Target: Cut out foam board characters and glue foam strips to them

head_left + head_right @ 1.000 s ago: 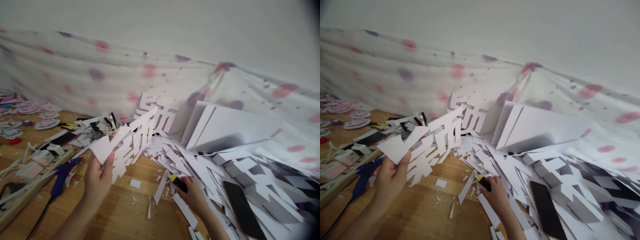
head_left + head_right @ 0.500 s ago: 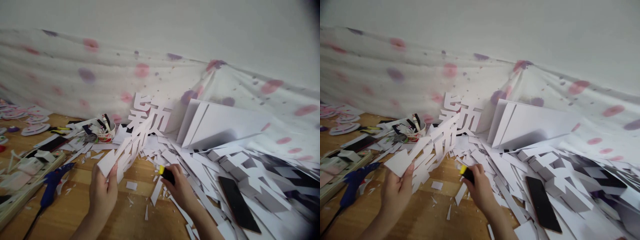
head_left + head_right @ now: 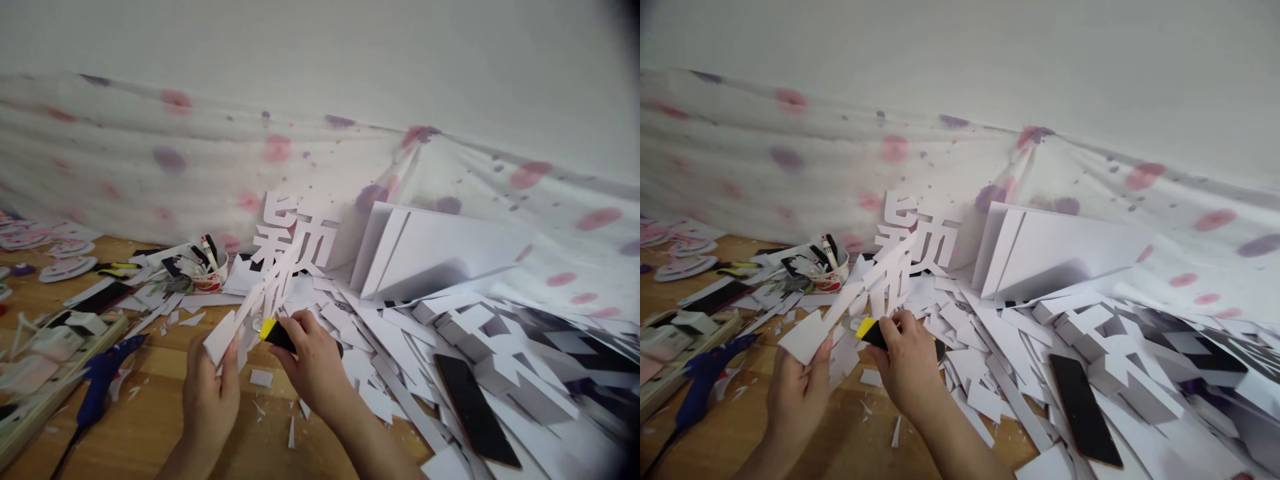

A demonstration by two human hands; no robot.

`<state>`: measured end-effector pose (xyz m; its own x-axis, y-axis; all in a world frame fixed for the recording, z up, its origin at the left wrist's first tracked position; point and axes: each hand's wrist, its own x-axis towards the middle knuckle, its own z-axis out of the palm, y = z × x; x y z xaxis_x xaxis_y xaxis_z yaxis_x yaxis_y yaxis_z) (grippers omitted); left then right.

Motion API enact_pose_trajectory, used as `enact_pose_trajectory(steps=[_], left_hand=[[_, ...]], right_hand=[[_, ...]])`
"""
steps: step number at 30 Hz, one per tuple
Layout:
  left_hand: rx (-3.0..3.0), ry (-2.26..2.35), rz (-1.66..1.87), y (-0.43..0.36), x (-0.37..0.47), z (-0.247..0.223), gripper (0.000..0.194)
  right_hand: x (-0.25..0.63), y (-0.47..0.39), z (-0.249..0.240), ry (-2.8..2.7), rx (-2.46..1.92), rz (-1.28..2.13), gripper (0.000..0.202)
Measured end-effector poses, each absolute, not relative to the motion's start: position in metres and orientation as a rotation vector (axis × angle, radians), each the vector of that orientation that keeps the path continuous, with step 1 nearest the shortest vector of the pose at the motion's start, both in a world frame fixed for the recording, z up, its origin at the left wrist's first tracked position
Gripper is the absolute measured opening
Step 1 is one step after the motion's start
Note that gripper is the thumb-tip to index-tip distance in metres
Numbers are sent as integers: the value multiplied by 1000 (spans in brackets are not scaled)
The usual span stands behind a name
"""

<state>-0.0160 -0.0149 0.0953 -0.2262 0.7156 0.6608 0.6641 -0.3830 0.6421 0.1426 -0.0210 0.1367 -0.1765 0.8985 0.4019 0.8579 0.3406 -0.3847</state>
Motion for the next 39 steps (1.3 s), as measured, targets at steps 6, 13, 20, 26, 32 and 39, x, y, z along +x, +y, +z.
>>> enact_pose_trajectory(steps=[6,13,20,26,32,39], left_hand=[[1907,1686,1710,-14,-15,91,25],[1933,1675,1709,-14,-16,94,24],[1937,1654,1722,-12,-18,91,24],[1933,1697,1700,-14,-18,94,25],[1872,1647,1710,-12,-19,90,26],[1911,1662,1722,-13,-19,93,24]], right_hand=[[143,-25,145,-2109,-1523,99,26],[138,-26,149,-2101,-1582,65,25],[140,-23,146,-2052,-1618,49,29],[139,-25,148,-2116,-1554,77,27],[139,-24,145,-2085,-1572,32,29],[137,-24,146,-2036,-1624,49,26]])
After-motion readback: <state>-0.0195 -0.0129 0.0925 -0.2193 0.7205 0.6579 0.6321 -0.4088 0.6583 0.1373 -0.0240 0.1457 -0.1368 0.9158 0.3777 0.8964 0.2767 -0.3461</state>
